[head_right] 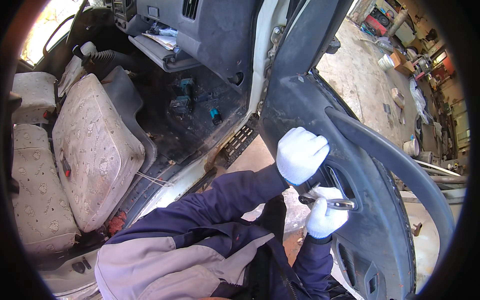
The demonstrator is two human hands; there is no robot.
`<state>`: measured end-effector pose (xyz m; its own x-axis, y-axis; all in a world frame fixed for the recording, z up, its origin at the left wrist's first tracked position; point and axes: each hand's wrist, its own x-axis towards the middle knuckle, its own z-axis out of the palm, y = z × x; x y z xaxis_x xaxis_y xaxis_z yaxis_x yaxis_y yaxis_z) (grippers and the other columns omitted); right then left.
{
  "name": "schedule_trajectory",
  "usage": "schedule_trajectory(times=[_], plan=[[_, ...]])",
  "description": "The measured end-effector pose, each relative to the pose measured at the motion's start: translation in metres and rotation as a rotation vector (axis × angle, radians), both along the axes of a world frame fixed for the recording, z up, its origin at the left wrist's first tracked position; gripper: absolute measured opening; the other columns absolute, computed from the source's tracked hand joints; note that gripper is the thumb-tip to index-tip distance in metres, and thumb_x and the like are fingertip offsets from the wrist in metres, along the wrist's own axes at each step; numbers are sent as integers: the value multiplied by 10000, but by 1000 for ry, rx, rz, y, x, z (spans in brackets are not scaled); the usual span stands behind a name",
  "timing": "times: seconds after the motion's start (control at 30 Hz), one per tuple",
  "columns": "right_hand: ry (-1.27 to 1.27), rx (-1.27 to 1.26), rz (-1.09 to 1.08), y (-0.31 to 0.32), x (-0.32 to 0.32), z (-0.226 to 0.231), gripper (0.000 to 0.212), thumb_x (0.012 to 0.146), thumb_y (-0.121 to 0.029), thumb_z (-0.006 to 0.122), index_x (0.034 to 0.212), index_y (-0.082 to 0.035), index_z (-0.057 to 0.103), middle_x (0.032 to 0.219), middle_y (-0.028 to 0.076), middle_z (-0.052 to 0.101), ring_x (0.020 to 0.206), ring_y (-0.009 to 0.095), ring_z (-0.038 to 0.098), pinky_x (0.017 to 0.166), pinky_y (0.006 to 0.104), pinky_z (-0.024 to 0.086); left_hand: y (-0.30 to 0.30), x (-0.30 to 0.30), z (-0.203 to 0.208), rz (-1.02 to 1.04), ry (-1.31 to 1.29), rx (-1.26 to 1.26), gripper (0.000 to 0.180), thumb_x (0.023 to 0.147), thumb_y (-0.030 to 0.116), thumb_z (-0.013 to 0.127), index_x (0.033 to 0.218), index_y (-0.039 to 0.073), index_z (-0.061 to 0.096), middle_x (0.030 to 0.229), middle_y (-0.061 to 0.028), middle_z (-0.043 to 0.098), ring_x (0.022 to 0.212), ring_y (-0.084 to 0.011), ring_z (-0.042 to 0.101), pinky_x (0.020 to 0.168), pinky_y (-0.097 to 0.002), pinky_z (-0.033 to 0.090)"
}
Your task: The person removes the interior door panel of a white van using a cordless drill and a screwdriver. They unscrew fasteners, pry the panel away from the door frame, and detach it to expose the internal door structure.
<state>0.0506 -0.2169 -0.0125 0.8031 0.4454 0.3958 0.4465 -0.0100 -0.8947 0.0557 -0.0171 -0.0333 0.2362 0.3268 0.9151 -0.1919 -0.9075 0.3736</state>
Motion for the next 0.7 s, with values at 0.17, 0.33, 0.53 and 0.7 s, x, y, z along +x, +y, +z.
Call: schedule_trajectory(times=[0.17, 0.33, 0.53, 0.7], plan=[[0, -3, 2, -2, 0, 1, 170, 947, -32, 664, 1054, 77, 738, 985, 174, 777, 888, 255, 755, 873, 384, 612, 15, -11, -1, -71, 153, 102, 170, 876, 164, 727, 1016, 69, 743, 786, -52, 611, 720, -271, 611, 688, -432, 485], [-4, -37, 11, -3, 1, 1, 180, 928, -18, 644, 1051, 70, 743, 973, 166, 777, 877, 255, 754, 863, 382, 613, 21, -7, -2, -84, 146, 160, 92, 897, 160, 712, 943, 82, 699, 760, -61, 596, 709, -276, 607, 671, -433, 480], [-39, -20, 16, -2, 3, -1, 183, 925, -6, 643, 1053, 72, 747, 967, 162, 776, 872, 253, 755, 860, 381, 615, -9, 0, -1, -72, 84, -149, 55, 824, 60, 799, 869, 64, 767, 840, -65, 700, 712, -280, 658, 660, -436, 558], [-29, -43, 31, -4, 2, 1, 181, 931, 4, 651, 1066, 75, 749, 966, 168, 773, 877, 252, 756, 867, 378, 614, -10, -2, 2, -23, 37, -182, 42, 834, 60, 793, 871, 72, 777, 889, -59, 740, 766, -278, 686, 695, -433, 563]])
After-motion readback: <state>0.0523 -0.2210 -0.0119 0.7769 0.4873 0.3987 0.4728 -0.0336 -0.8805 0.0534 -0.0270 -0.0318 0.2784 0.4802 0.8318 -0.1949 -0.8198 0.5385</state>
